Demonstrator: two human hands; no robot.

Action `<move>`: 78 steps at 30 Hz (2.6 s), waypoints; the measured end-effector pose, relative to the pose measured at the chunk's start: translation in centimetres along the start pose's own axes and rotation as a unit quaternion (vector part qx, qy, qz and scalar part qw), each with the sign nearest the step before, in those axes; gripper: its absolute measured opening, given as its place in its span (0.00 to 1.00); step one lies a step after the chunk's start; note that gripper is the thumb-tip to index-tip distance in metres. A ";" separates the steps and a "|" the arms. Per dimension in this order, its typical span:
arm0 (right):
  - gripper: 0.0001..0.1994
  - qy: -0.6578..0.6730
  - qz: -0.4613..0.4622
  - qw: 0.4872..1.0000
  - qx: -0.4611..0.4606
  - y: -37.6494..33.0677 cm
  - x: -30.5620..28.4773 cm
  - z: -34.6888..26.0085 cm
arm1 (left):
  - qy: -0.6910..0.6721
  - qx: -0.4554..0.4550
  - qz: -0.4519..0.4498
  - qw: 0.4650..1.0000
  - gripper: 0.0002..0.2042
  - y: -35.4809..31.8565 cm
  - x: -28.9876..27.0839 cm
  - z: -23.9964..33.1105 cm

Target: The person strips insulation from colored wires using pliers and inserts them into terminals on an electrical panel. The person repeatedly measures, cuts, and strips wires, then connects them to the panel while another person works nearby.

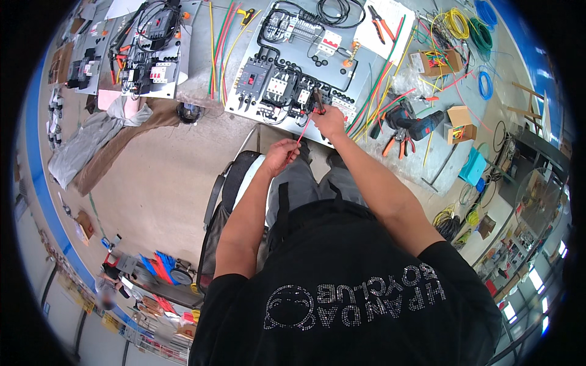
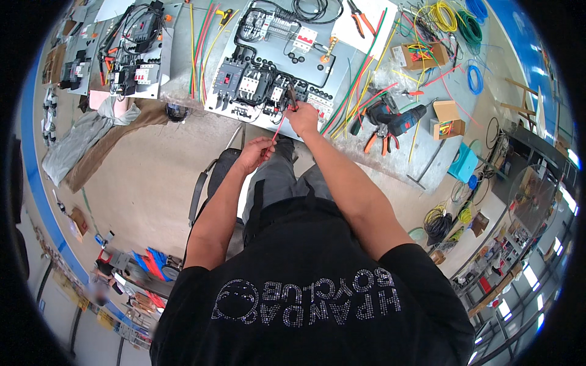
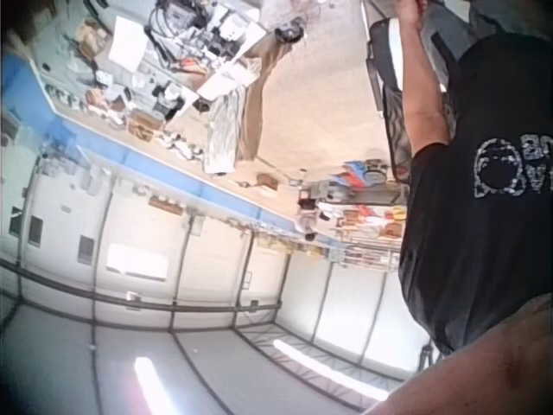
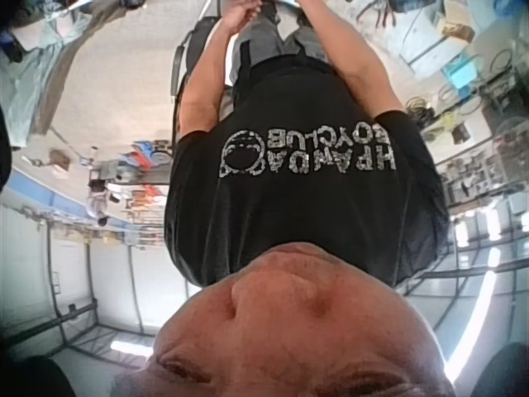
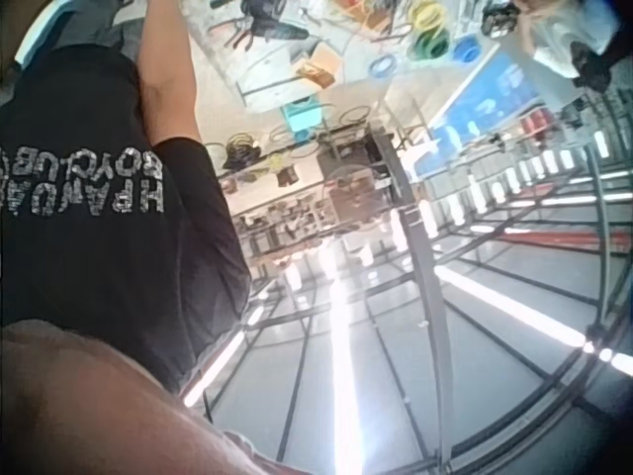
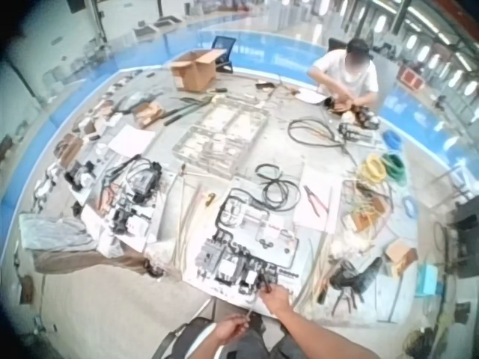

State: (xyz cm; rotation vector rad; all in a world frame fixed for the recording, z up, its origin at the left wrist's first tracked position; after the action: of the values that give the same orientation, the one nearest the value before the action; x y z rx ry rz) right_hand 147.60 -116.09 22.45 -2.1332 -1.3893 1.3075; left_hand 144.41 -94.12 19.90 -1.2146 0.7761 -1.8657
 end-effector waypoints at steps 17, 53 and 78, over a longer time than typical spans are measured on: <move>0.16 -0.049 0.014 0.999 -0.011 -0.8 -1.2 -1.0 | 0.016 -0.002 0.014 1.000 0.05 0.1 0.8 0.6; 0.20 -0.037 0.025 0.997 0.060 -0.1 -1.2 3.3 | 0.108 -0.030 0.025 0.993 0.09 1.9 0.2 0.8; 0.17 0.061 0.051 0.995 0.063 -1.3 -0.8 3.6 | 0.399 0.354 0.106 0.839 0.13 -6.4 2.2 6.0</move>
State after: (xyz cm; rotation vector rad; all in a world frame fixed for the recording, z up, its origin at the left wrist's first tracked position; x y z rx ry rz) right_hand 143.89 -116.95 21.72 -2.1837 -1.1342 1.2415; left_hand 147.68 -93.11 28.24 0.1490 0.4946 -2.1574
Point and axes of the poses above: each hand's wrist, its own y-axis towards the middle knuckle, its own x-axis out of the palm, z = x × y, the point moved 8 cm from there along y, towards the middle knuckle, and after that the axes turned 4 degrees about x, right-handed, at the moved point
